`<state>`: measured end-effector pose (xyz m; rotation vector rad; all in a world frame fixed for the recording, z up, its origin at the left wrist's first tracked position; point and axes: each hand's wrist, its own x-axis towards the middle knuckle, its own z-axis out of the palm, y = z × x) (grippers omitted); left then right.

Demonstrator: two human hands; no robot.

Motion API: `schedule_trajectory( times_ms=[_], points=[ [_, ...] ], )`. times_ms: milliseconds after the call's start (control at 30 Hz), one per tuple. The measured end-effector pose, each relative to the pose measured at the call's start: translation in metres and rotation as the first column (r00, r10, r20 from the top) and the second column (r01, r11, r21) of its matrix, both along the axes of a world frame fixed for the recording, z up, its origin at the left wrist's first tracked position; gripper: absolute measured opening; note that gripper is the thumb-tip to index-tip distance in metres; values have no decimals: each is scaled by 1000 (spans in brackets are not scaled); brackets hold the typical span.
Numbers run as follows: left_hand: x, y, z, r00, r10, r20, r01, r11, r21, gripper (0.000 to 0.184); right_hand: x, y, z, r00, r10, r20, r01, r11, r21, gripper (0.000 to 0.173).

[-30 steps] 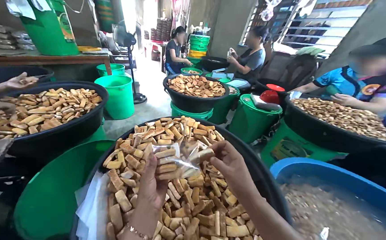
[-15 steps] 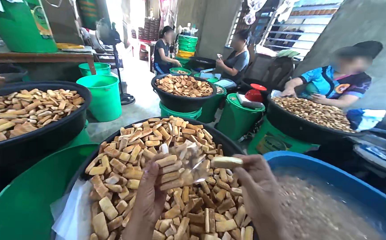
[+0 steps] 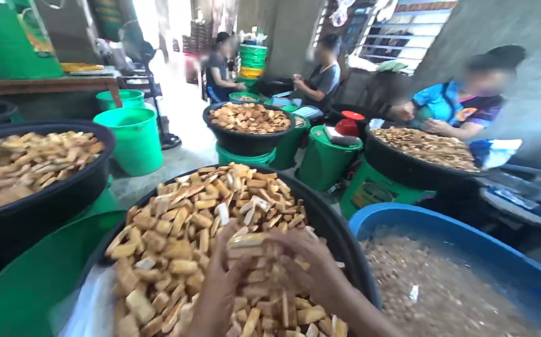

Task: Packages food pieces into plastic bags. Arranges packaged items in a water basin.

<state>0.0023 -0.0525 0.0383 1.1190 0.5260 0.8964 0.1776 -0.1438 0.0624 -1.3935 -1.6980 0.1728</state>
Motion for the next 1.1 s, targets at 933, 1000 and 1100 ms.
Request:
schedule_trajectory(
  times_ms=[933,1000,1100],
  points=[
    [1,-6,6,857,-207,-473,472,685,555,45,1,-49,-8,985,133,-111,-172,810,-560,23],
    [1,-6,2,897,-180,-404,392,748,535,46,4,-52,-8,975,125,-181,-199,851,-486,25],
    [0,-1,-1,924,-135,-356,291,854,431,49,19,-57,-20,889,109,-444,-271,909,-317,41]
  ],
)
